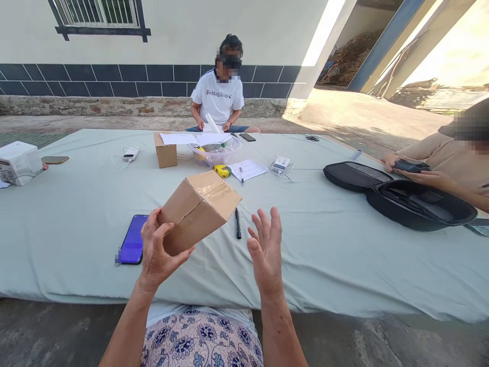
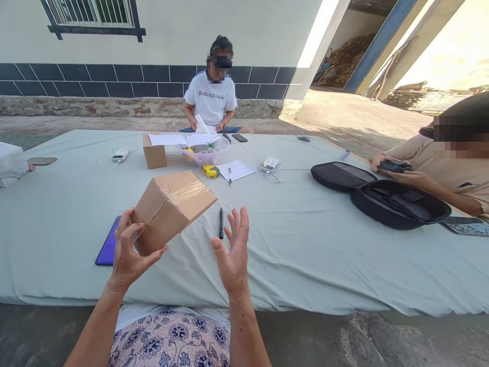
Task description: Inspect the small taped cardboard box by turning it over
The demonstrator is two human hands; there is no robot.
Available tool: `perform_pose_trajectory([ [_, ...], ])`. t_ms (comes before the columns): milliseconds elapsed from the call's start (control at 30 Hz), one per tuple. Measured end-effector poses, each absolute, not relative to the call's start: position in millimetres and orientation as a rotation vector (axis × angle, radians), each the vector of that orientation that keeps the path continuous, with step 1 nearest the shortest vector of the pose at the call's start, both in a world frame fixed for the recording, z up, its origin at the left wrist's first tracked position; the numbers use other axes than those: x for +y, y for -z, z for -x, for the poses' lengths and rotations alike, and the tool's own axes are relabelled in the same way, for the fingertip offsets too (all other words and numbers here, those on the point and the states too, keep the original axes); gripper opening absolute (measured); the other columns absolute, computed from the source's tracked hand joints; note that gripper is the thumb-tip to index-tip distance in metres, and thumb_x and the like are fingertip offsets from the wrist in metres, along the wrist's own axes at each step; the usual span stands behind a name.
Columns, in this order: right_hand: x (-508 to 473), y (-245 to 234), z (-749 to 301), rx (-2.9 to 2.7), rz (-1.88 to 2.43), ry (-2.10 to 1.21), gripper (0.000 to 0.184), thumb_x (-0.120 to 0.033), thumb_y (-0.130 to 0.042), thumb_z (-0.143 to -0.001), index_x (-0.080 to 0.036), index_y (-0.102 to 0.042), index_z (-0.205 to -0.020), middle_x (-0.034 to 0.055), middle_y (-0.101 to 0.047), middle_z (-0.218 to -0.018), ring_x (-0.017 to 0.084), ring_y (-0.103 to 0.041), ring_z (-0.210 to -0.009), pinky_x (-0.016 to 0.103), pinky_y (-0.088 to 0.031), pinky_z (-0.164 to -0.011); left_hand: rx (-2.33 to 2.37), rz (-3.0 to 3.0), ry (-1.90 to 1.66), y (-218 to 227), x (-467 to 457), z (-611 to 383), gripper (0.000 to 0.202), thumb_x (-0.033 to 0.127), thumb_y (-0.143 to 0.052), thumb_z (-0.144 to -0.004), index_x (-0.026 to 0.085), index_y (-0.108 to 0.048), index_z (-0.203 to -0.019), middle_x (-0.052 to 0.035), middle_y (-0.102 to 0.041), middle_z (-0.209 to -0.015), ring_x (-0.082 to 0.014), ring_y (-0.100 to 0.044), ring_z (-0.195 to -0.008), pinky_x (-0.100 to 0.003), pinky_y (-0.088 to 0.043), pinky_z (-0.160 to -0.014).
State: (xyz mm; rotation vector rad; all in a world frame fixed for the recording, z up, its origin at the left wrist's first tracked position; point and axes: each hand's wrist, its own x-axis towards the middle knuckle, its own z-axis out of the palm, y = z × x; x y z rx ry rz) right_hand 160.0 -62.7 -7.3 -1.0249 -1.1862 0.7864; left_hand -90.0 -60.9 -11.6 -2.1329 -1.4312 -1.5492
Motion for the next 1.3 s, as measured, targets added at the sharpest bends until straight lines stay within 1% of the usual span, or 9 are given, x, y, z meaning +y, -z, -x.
perform_pose_trajectory([
  [167, -76, -6, -155, -1.304, 1.012, -0.724, 0.112, -0.087, -0.061, -0.077, -0.043, -0.007, -0.165, 0.0098, -0.016, -0.176, 0.039, -0.02, -0.161, 0.062, -0.03, -0.123, -1.168, 2.229, 1.457, 13, -58, 94, 0.072, 0.026, -0.089, -0.069, 0.031, -0.042, -0.124, -0.0194, -0.033, -0.161, -0.0409, -0.04, -0.148, -0.062, -0.039, -0.113],
  [333, -76, -6, -155, -1.308, 1.033, -0.74, 0.116, -0.085, -0.064, -0.076, -0.037, -0.008, -0.166, 0.0137, -0.019, -0.174, 0.038, -0.023, -0.16, 0.059, -0.033, -0.123, -1.143, 2.29, 1.482, 16, -56, 97, 0.072, 0.022, -0.088, -0.067, 0.032, -0.041, -0.121, -0.0164, -0.032, -0.161, -0.0405, -0.04, -0.149, -0.062, -0.041, -0.113],
  [467, -67, -4, -157, -1.108, 1.029, -0.793, 0.092, -0.068, -0.072, -0.083, -0.033, -0.032, -0.158, 0.0156, -0.043, -0.161, 0.034, -0.045, -0.148, 0.053, -0.045, -0.114, -1.159, 2.326, 1.525, 17, -56, 101, 0.073, 0.023, -0.089, -0.066, 0.032, -0.041, -0.121, -0.0167, -0.034, -0.16, -0.0401, -0.041, -0.148, -0.062, -0.04, -0.114],
  [600, -59, -3, -159, -0.854, 1.011, -0.834, 0.053, -0.054, -0.075, -0.083, -0.027, -0.062, -0.127, 0.0105, -0.066, -0.126, 0.026, -0.063, -0.116, 0.043, -0.054, -0.096, -1.322, 2.483, 1.658, 15, -60, 103, 0.07, 0.031, -0.087, -0.068, 0.03, -0.047, -0.125, -0.0183, -0.04, -0.158, -0.0401, -0.041, -0.149, -0.058, -0.039, -0.115],
  [733, -55, -2, -162, -0.722, 1.002, -0.899, 0.037, -0.056, -0.077, -0.078, -0.024, -0.069, -0.095, 0.0037, -0.068, -0.093, 0.019, -0.061, -0.084, 0.032, -0.052, -0.074, -1.684, 2.693, 1.871, 15, -61, 105, 0.065, 0.042, -0.084, -0.069, 0.028, -0.055, -0.125, -0.017, -0.049, -0.155, -0.0398, -0.046, -0.145, -0.053, -0.04, -0.113],
  [833, -53, -1, -163, -0.687, 0.984, -0.929, 0.038, -0.059, -0.077, -0.076, -0.024, -0.068, -0.089, 0.0014, -0.065, -0.085, 0.015, -0.055, -0.073, 0.028, -0.047, -0.065, -1.939, 2.683, 2.026, 13, -60, 106, 0.064, 0.047, -0.085, -0.065, 0.028, -0.06, -0.121, -0.0144, -0.054, -0.15, -0.0387, -0.051, -0.139, -0.05, -0.038, -0.113],
  [933, -53, 0, -160, -0.702, 0.995, -0.936, 0.038, -0.057, -0.075, -0.078, -0.025, -0.068, -0.097, 0.0023, -0.067, -0.09, 0.017, -0.058, -0.078, 0.029, -0.05, -0.067, -2.111, 2.593, 2.23, 9, -61, 102, 0.064, 0.051, -0.085, -0.064, 0.027, -0.062, -0.119, -0.0132, -0.063, -0.139, -0.0363, -0.057, -0.131, -0.045, -0.043, -0.107],
  [1133, -54, 4, -149, -0.909, 1.0, -0.976, 0.054, -0.05, -0.077, -0.08, -0.027, -0.064, -0.127, 0.0095, -0.07, -0.125, 0.022, -0.066, -0.106, 0.04, -0.058, -0.09, -2.496, 2.014, 2.946, 1, -63, 77, 0.07, 0.058, -0.085, -0.064, 0.025, -0.054, -0.117, -0.0067, -0.072, -0.111, -0.0271, -0.072, -0.096, -0.035, -0.056, -0.076],
  [1300, -54, 9, -146, -1.018, 1.031, -1.041, 0.055, -0.051, -0.077, -0.081, -0.027, -0.066, -0.128, 0.0107, -0.069, -0.133, 0.024, -0.066, -0.111, 0.042, -0.057, -0.096, -2.487, 1.607, 3.267, 4, -61, 66, 0.062, 0.055, -0.084, -0.068, 0.022, -0.055, -0.112, -0.0041, -0.075, -0.101, -0.026, -0.074, -0.095, -0.038, -0.059, -0.084],
])
